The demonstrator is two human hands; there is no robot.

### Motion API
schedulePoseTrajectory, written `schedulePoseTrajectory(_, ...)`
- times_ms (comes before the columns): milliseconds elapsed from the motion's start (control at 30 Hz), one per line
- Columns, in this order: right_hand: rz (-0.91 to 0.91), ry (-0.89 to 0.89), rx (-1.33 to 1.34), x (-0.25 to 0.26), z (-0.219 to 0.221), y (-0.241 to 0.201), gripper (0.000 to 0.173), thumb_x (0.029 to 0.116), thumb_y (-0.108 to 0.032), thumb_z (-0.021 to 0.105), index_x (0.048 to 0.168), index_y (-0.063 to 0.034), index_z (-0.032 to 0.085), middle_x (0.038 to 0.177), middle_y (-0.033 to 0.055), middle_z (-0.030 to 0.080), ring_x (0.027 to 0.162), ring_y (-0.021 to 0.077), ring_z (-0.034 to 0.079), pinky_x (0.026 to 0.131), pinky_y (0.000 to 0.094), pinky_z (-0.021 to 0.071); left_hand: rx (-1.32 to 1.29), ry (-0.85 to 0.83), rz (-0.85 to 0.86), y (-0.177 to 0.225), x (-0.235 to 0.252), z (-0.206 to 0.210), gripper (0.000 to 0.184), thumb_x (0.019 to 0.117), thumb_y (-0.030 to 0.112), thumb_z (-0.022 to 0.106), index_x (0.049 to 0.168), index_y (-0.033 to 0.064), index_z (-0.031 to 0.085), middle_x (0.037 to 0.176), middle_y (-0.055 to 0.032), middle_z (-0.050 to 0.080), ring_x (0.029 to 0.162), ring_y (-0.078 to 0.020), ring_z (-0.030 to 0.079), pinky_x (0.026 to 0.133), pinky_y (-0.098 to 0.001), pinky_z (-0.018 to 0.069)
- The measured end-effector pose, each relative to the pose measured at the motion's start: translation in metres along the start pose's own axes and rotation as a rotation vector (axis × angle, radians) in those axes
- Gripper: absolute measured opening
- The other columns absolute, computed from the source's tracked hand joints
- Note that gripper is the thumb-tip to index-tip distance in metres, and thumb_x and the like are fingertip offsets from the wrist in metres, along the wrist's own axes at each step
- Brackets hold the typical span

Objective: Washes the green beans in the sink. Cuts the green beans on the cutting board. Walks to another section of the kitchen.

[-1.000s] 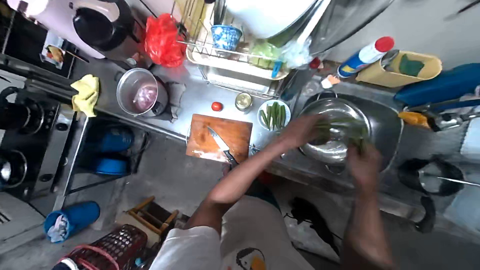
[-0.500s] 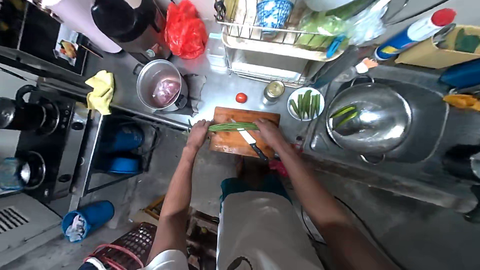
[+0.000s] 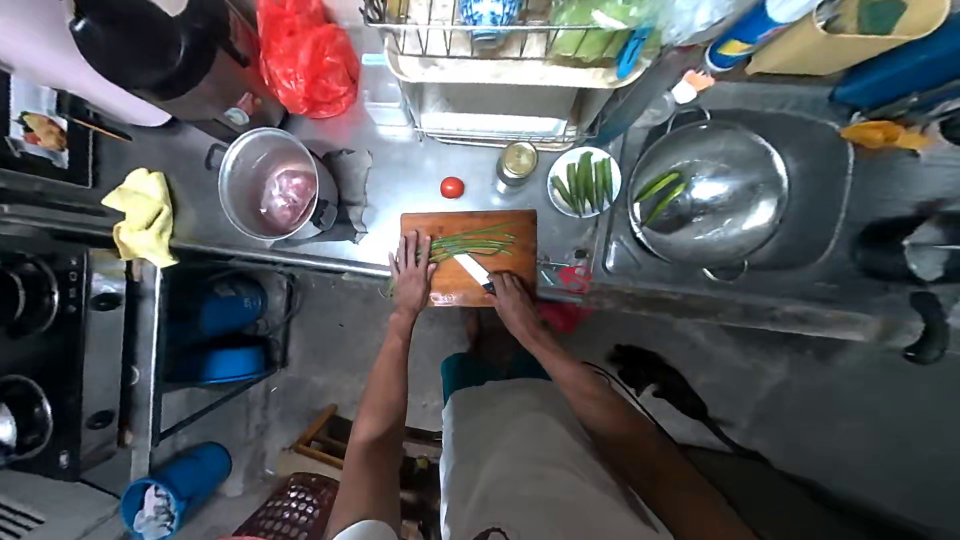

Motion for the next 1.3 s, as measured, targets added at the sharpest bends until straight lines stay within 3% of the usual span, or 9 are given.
schedulePoseTrajectory(200,0.158,-0.078,-0.033,-0.037,-0.023,0.029,0.037,0.0961,-0.016,0.064,0.131,-0.0059,0.062,0.129,0.0221,0.064,0.114,0.0388,0.066,0.095,0.0523,0.0561,0.016,0.013,0.067,-0.006,0.011,0.024,0.054,0.1116,0.036,0.034,0.163,0.0206,0.030,0.171,-0.0014,0.022,0.159,-0.0257,0.014,0.126,-0.0602,0.0113)
schedulePoseTrajectory(333,0.258,-0.197,0.176,-0.076,-0.040,0.061,0.039,0.0997,-0.017,0.058,0.138,-0.0092,0.057,0.141,0.0190,0.056,0.116,0.0333,0.065,0.096,0.0494,0.0567,0.000,-0.028,0.205,0.012,0.017,0.022,0.064,0.1012,0.012,0.052,0.161,0.0252,0.035,0.172,-0.0004,0.020,0.158,-0.0239,0.016,0.127,-0.0605,0.0117)
schedulePoseTrajectory(533,0.341,-0.176,0.307,-0.113,-0.047,0.080,0.036,0.1041,-0.015,0.052,0.139,-0.0055,0.056,0.139,0.0193,0.059,0.125,0.0304,0.061,0.106,0.0463,0.0508,-0.139,0.021,0.306,0.043,0.030,0.036,0.033,0.1080,0.040,0.046,0.129,0.0285,0.068,0.165,-0.0014,0.035,0.158,-0.0252,0.018,0.123,-0.0694,0.0056)
schedulePoseTrajectory(667,0.468,-0.081,0.404,-0.115,-0.048,0.069,0.039,0.1080,-0.022,0.047,0.144,-0.0068,0.051,0.126,0.0183,0.065,0.104,0.0290,0.068,0.091,0.0483,0.0571,-0.154,0.052,0.287,0.055,0.038,0.037,0.039,0.1050,0.051,0.049,0.114,0.0206,0.071,0.162,-0.0018,0.039,0.157,-0.0259,0.020,0.122,-0.0717,0.0058)
schedulePoseTrajectory(767,0.524,-0.028,0.441,-0.106,-0.041,0.063,0.043,0.1105,-0.028,0.040,0.147,-0.0070,0.045,0.119,0.0181,0.064,0.082,0.0262,0.070,0.073,0.0466,0.0618,-0.107,0.030,0.302,0.059,0.040,0.040,0.035,0.1070,0.047,0.046,0.125,0.0268,0.068,0.164,0.0002,0.037,0.158,-0.0251,0.018,0.122,-0.0709,0.0055)
schedulePoseTrajectory(933,0.514,-0.024,0.380,-0.075,-0.045,0.051,0.043,0.1104,-0.025,0.042,0.147,-0.0027,0.047,0.132,0.0227,0.062,0.109,0.0335,0.068,0.095,0.0502,0.0563,-0.107,-0.035,0.374,0.067,0.040,0.036,0.027,0.0989,0.017,0.059,0.120,0.0296,0.071,0.166,-0.0010,0.033,0.158,-0.0292,0.014,0.119,-0.0762,0.0028)
schedulePoseTrajectory(1033,0.525,-0.005,0.385,-0.067,-0.045,0.050,0.041,0.1101,-0.023,0.044,0.146,-0.0032,0.047,0.127,0.0223,0.063,0.100,0.0320,0.071,0.089,0.0487,0.0586,-0.117,-0.046,0.412,0.070,0.039,0.037,0.032,0.0907,0.008,0.065,0.113,0.0284,0.073,0.167,-0.0009,0.031,0.159,-0.0296,0.011,0.117,-0.0781,0.0019)
schedulePoseTrajectory(1167,0.522,-0.061,0.390,-0.064,-0.047,0.054,0.043,0.1105,-0.024,0.043,0.149,-0.0054,0.044,0.127,0.0226,0.063,0.095,0.0329,0.071,0.086,0.0502,0.0594,-0.111,-0.067,0.419,0.074,0.038,0.037,0.041,0.0934,0.010,0.060,0.124,0.0345,0.071,0.167,0.0003,0.032,0.159,-0.0289,0.012,0.118,-0.0771,0.0014)
schedulePoseTrajectory(1300,0.525,-0.091,0.346,-0.066,-0.039,0.059,0.044,0.1110,-0.026,0.043,0.151,-0.0079,0.041,0.115,0.0232,0.067,0.095,0.0368,0.072,0.085,0.0543,0.0586,-0.148,-0.107,0.421,0.078,0.035,0.033,0.035,0.1038,0.028,0.046,0.128,0.0323,0.070,0.166,0.0004,0.033,0.159,-0.0284,0.010,0.120,-0.0736,-0.0012)
Point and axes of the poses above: each hand's wrist, its own x-axis towards the middle knuckle, its own z-axis out of the palm, y = z × x, the point moved 2 cm from there along x, towards the middle knuckle
